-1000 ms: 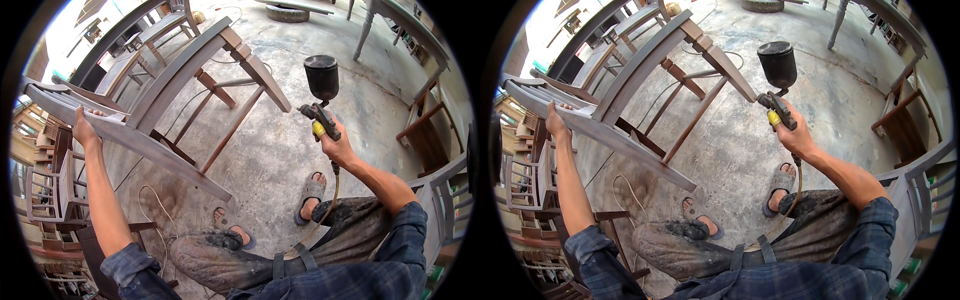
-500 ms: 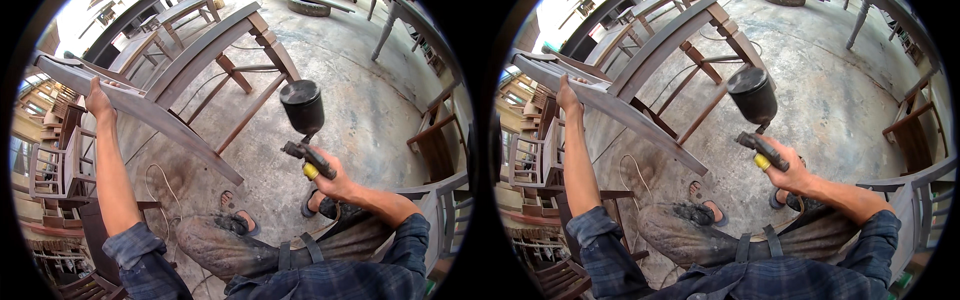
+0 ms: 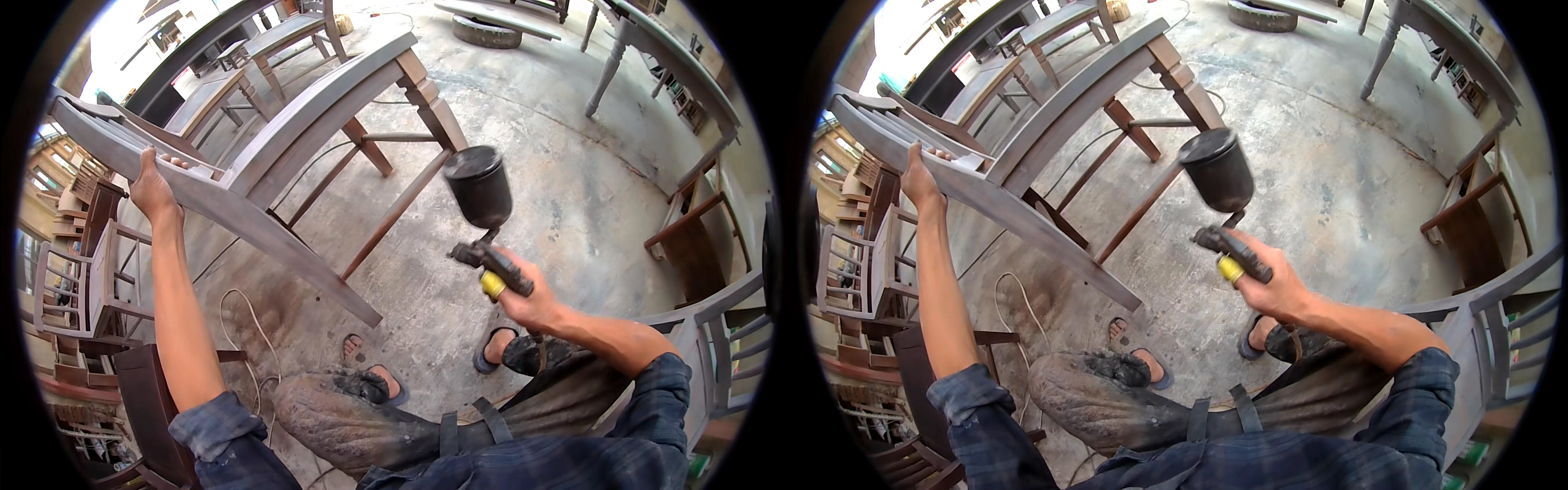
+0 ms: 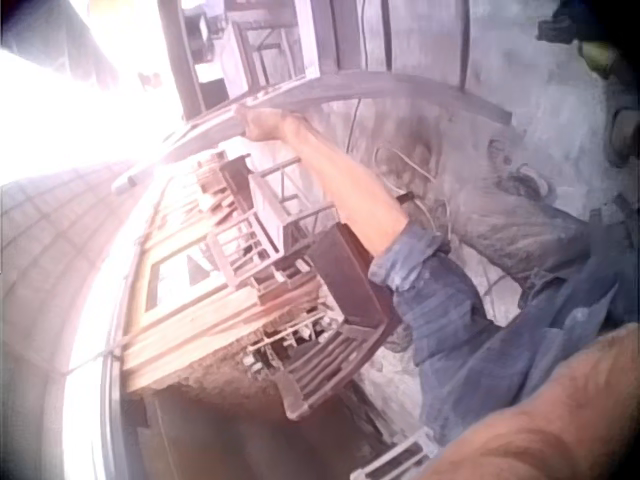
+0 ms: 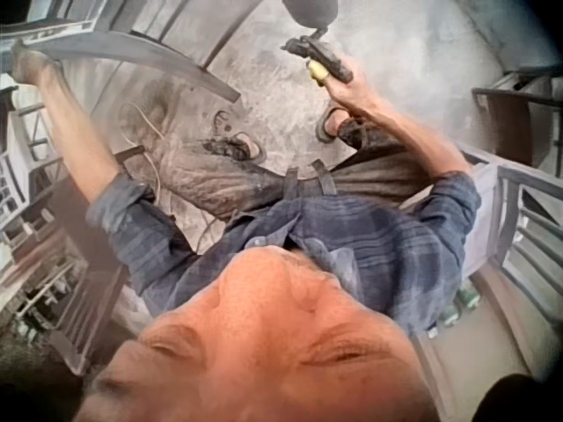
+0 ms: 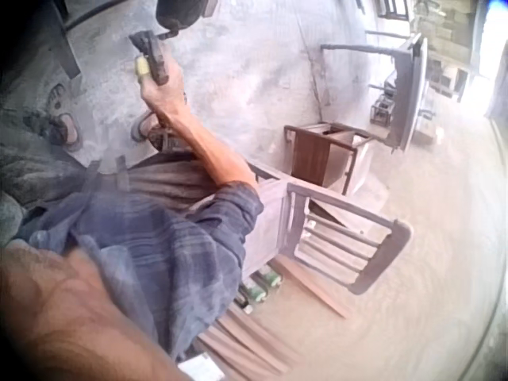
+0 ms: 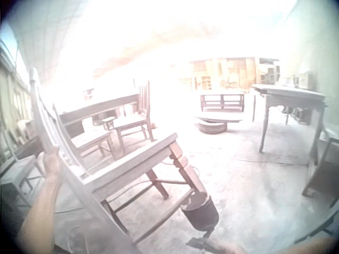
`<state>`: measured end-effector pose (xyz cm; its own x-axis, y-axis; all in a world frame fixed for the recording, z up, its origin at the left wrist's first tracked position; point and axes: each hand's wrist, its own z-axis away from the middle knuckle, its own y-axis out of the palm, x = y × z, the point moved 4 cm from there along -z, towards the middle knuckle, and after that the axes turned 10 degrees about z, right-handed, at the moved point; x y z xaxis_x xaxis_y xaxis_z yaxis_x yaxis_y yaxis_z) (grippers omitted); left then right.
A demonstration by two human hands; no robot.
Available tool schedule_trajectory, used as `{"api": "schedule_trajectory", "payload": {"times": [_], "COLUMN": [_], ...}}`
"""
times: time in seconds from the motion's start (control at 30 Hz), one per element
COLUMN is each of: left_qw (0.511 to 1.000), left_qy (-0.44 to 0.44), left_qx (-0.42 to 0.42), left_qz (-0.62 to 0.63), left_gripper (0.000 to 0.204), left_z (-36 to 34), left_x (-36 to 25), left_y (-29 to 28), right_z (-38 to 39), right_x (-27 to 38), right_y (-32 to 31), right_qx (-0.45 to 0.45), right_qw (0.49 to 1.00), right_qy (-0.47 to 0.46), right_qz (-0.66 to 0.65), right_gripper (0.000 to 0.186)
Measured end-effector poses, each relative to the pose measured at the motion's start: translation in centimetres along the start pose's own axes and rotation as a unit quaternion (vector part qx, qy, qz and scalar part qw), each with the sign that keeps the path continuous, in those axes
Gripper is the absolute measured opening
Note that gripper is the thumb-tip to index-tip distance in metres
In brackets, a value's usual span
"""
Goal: The person uses a spray gun to apply a light-colored finish to a wooden chair. They rotate the chair to coat the legs, seat frame, and backrest evenly, then set the chair upright and continue spraying the back slats and top rail.
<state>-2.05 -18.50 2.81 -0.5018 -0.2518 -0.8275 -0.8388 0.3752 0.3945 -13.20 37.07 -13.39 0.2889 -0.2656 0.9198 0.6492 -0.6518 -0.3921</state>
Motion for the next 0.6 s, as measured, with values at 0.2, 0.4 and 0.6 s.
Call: {"api": "schedule_trajectory", "payload": {"times": [0.2, 0.4, 0.6], "left_qw": [0.999, 0.999, 0.999], "left_qy": [0.026, 0.027, 0.037], "left_qx": [0.016, 0.021, 0.021], "left_qz": [0.014, 0.017, 0.021], "left_gripper": [0.024, 0.021, 0.020], "left_z": [2.9, 4.8, 4.4], "left_x": [-1.2, -0.8, -1.2], "left_y": [0.5, 0.6, 0.9], "right_z": [-3.3, -5.5, -6.3], "right_x": [0.8, -0.1, 2.8], "right_y": [-5.4, -7.9, -9.6], "right_qx": [-0.075, -0.144, -0.161], "right_qw": [0.995, 0.977, 0.986], "right_qy": [0.000, -0.009, 0.035], "right_qz": [0.058, 0.159, -0.036], "right_gripper": [0.035, 0.033, 0.019]}}
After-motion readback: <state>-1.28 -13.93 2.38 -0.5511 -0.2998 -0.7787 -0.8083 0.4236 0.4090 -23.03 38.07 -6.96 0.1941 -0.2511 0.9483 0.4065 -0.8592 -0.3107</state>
